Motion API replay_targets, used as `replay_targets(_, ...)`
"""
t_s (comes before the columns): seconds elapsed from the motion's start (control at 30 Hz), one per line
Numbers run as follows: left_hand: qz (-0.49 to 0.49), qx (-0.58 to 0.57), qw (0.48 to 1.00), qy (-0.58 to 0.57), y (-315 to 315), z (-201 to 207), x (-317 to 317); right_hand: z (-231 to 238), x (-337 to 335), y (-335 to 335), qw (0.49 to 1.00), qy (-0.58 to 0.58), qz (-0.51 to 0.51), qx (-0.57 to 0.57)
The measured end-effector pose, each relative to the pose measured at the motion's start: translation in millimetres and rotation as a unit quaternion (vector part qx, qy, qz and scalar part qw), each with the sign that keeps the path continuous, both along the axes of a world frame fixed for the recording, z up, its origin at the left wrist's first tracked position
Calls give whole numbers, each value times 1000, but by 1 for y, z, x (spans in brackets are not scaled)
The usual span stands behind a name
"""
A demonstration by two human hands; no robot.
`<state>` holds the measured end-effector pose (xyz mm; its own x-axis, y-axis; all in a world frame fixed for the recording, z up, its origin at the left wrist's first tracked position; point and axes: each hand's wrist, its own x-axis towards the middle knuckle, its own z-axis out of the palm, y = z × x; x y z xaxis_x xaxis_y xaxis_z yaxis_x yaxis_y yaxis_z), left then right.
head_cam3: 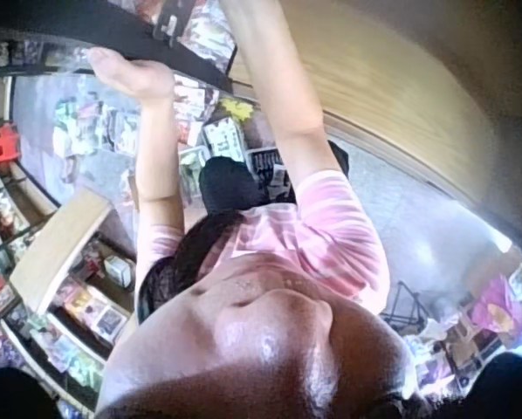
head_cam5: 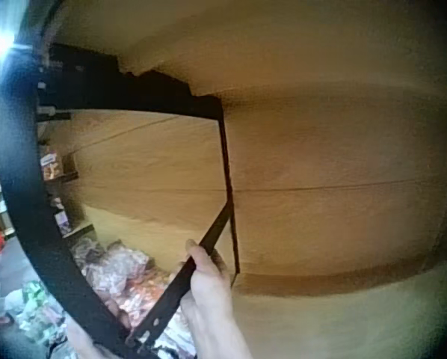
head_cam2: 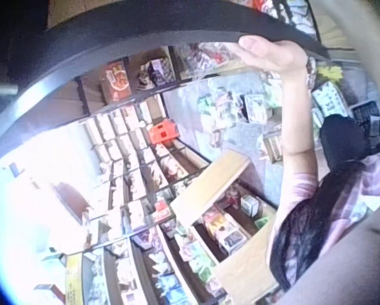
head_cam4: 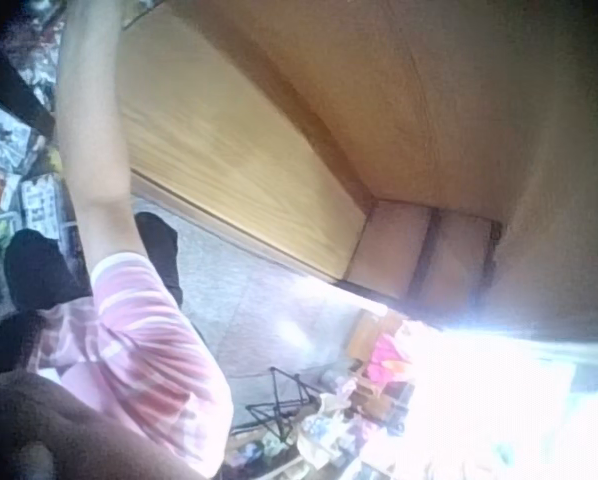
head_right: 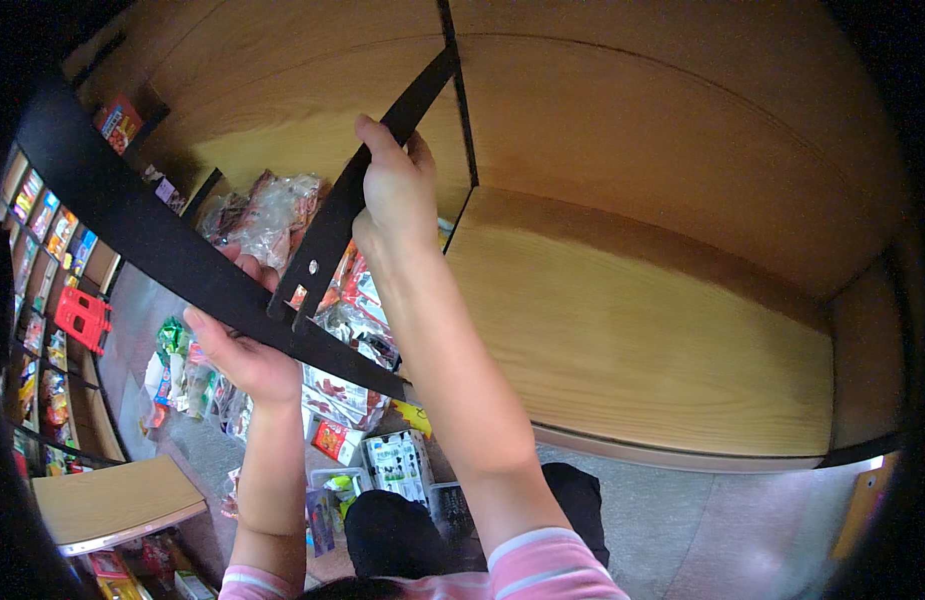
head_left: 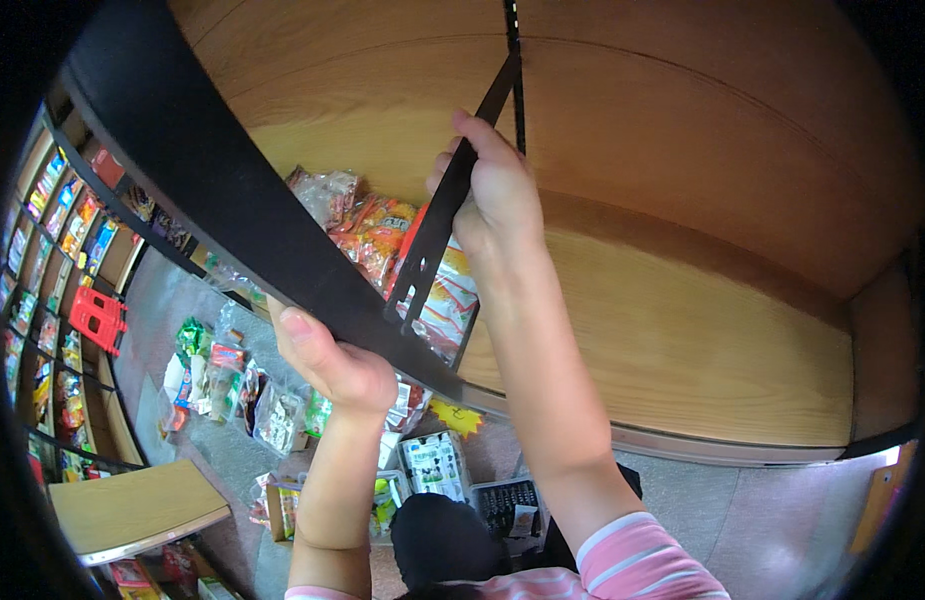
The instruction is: The person assembles a wooden shelf within a metal rack by positioning the board, attaching metal support brackets to the sides, and sliding the shelf into place.
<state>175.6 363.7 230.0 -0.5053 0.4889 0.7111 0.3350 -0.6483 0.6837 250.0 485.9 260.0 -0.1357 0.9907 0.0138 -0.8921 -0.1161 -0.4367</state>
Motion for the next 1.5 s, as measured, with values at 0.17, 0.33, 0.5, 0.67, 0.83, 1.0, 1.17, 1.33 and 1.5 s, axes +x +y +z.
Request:
replay_targets(0.17,-59,8,995,-86,-5,-1,3,-4,-5,5,999,39,17,-5)
replay_targets(0.33,-197,67,971,-114,-6,-2,-4,-9,-20,3,997,60,-38,-5)
replay_targets(0.5,-165,70,982,-56,-8,10,-4,6,-15,-3,981,191,12,-30)
replay_targets(0.67,-133,51,985,-99,1,14,9,-14,0,-6,997,77,-9,0)
replay_targets(0.83,35,27,992,-116,3,13,14,-24,3,-1,1000,3,-21,-12)
replay_targets(1.0,-53,64,988,-132,7,10,11,-17,-3,2,997,72,-17,9)
replay_targets(1.17,-109,59,991,-58,3,12,7,-10,14,-2,998,67,14,-13)
replay_targets(1.33,-120,69,990,3,3,10,3,-4,30,-1,996,58,59,-9)
replay_targets(1.5,-136,69,988,-11,2,5,-2,4,27,-7,998,44,52,-12)
